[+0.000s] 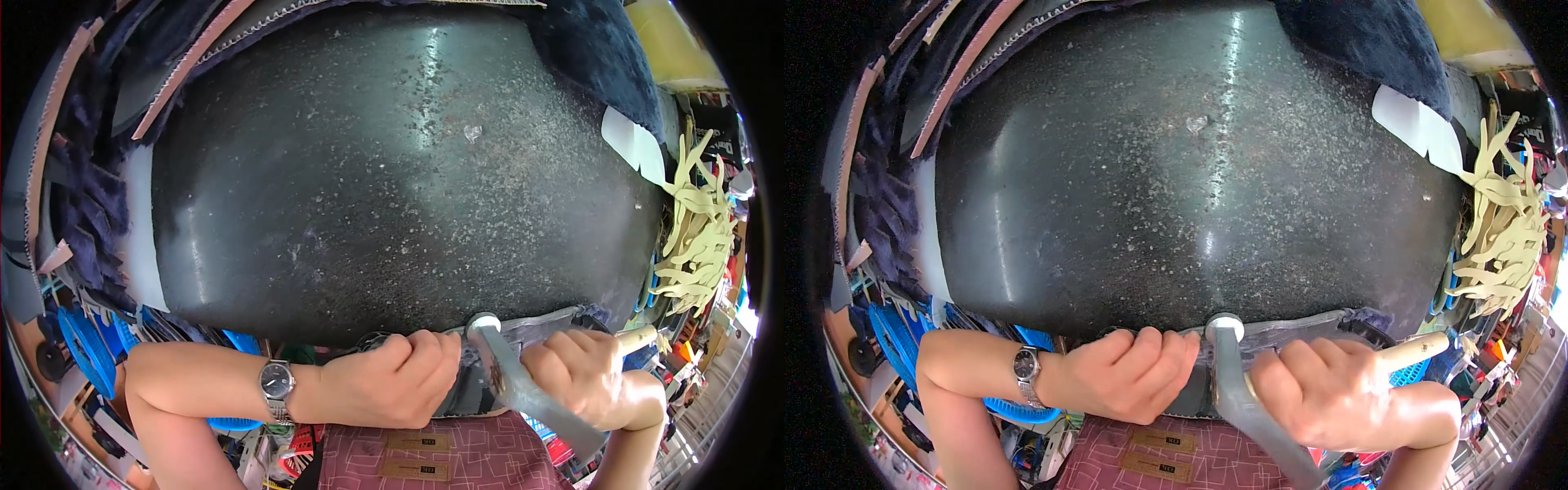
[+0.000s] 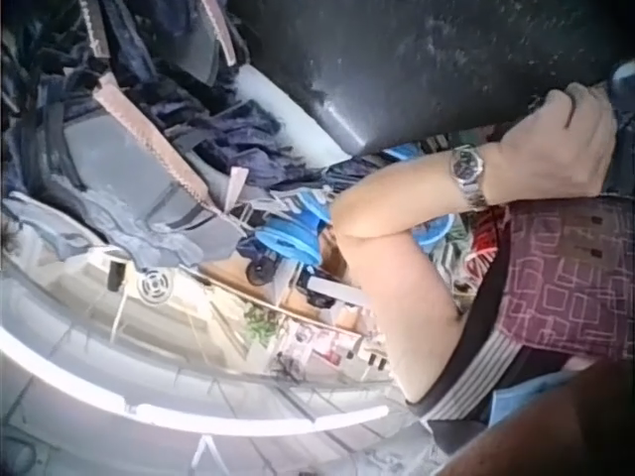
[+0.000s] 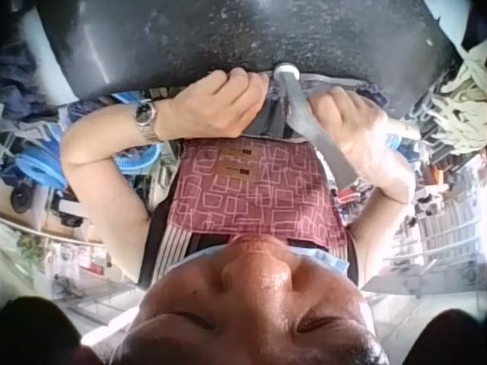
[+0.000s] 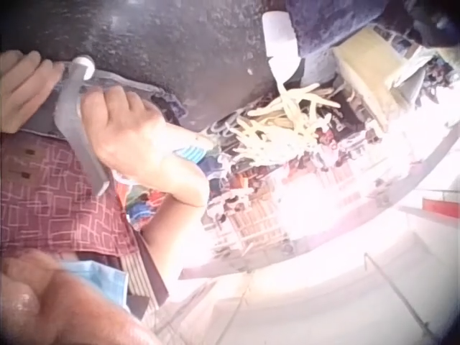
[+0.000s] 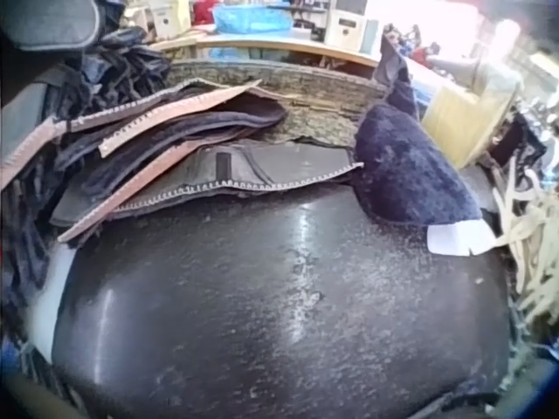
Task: The worker is assembling shoe components by hammering parts together and organizing them in baskets on a factory workbench.
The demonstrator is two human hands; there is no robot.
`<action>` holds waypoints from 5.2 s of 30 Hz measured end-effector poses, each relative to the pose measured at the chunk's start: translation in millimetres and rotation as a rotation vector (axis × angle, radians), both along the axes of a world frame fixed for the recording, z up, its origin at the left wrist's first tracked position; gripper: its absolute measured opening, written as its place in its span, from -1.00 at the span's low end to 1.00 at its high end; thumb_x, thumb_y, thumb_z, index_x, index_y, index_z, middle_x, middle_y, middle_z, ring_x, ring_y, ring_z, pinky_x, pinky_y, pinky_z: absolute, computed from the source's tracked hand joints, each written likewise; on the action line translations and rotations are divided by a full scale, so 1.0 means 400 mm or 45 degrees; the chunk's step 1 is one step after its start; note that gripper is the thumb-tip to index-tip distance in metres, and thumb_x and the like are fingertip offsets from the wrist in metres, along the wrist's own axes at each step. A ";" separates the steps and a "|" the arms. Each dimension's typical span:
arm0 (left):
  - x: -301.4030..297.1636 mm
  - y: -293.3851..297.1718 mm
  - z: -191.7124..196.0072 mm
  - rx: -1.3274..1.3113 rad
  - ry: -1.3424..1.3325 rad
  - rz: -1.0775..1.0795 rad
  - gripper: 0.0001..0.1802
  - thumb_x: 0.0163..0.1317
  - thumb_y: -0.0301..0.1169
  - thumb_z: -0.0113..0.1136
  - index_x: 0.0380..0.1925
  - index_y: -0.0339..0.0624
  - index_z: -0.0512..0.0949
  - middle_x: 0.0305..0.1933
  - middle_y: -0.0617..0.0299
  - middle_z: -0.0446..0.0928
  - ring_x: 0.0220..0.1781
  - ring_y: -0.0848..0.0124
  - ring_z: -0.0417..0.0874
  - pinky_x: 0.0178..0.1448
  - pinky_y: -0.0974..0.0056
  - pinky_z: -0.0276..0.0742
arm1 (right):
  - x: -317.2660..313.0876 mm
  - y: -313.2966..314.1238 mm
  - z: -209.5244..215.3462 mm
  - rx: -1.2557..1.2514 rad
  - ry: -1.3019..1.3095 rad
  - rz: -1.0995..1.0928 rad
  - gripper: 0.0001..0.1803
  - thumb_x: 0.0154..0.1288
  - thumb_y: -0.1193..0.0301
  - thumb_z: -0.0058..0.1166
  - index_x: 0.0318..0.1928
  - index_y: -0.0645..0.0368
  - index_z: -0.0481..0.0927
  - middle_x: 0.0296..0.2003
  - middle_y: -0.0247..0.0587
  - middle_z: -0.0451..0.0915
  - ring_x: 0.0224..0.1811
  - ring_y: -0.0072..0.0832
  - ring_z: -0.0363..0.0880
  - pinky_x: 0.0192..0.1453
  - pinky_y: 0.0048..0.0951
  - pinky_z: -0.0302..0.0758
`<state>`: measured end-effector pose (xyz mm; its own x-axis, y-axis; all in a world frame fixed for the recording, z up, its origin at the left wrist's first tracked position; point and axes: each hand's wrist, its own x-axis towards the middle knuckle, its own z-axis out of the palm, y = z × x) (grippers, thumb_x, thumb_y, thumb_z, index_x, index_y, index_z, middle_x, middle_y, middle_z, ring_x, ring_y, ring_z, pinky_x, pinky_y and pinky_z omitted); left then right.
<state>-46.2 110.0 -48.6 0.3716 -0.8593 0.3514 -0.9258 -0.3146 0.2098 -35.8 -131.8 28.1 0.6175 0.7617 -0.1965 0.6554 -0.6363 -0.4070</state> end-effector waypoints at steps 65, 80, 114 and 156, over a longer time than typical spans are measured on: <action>-0.040 -0.051 0.000 -0.187 0.666 0.514 -0.74 -0.08 -0.40 0.35 -0.31 -0.14 0.61 -0.35 0.35 0.49 -0.36 0.35 0.48 -0.17 0.22 0.38 | -0.050 -0.026 -0.030 -0.033 -0.044 -0.141 -0.76 -0.13 0.41 0.13 -0.38 0.15 0.42 -0.63 -0.42 0.24 -0.68 -0.58 0.40 -0.69 -0.54 0.31; -0.110 -0.087 -0.001 0.114 -0.269 0.292 -0.67 -0.07 -0.38 0.10 -0.33 -0.37 0.64 -0.36 0.18 0.54 -0.27 0.37 0.50 -0.06 0.28 0.45 | -0.021 -0.022 0.007 -0.134 -0.048 0.125 -0.66 -0.08 0.40 0.15 -0.25 0.25 0.45 -0.57 -0.36 0.31 -0.63 -0.55 0.44 -0.62 -0.51 0.39; 0.423 0.204 0.244 -0.517 -0.625 1.091 -0.52 -0.05 -0.41 0.33 -0.06 -0.21 0.51 0.01 0.01 0.49 0.09 0.05 0.47 0.20 0.09 0.37 | 0.461 0.059 -0.068 0.289 -0.840 -0.538 -0.81 0.27 0.29 0.05 -0.28 0.10 0.63 -0.44 -0.03 0.62 -0.38 -0.08 0.61 -0.34 -0.14 0.51; -0.023 -0.219 0.034 0.206 -0.183 0.326 -0.80 0.12 -0.27 0.19 -0.52 -0.10 0.45 -0.57 0.36 0.20 -0.58 0.51 0.40 -0.56 0.42 0.36 | -0.217 -0.271 -0.010 0.010 -0.129 -0.561 -0.69 -0.16 0.47 0.18 -0.31 0.15 0.44 -0.58 -0.23 0.35 -0.60 -0.27 0.50 -0.61 -0.27 0.40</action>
<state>-55.2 22.4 -35.1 0.5390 -0.7935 0.2824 -0.8289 -0.5592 0.0109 -122.6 -240.2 24.1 0.8989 0.4232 -0.1137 0.3595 -0.8606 -0.3608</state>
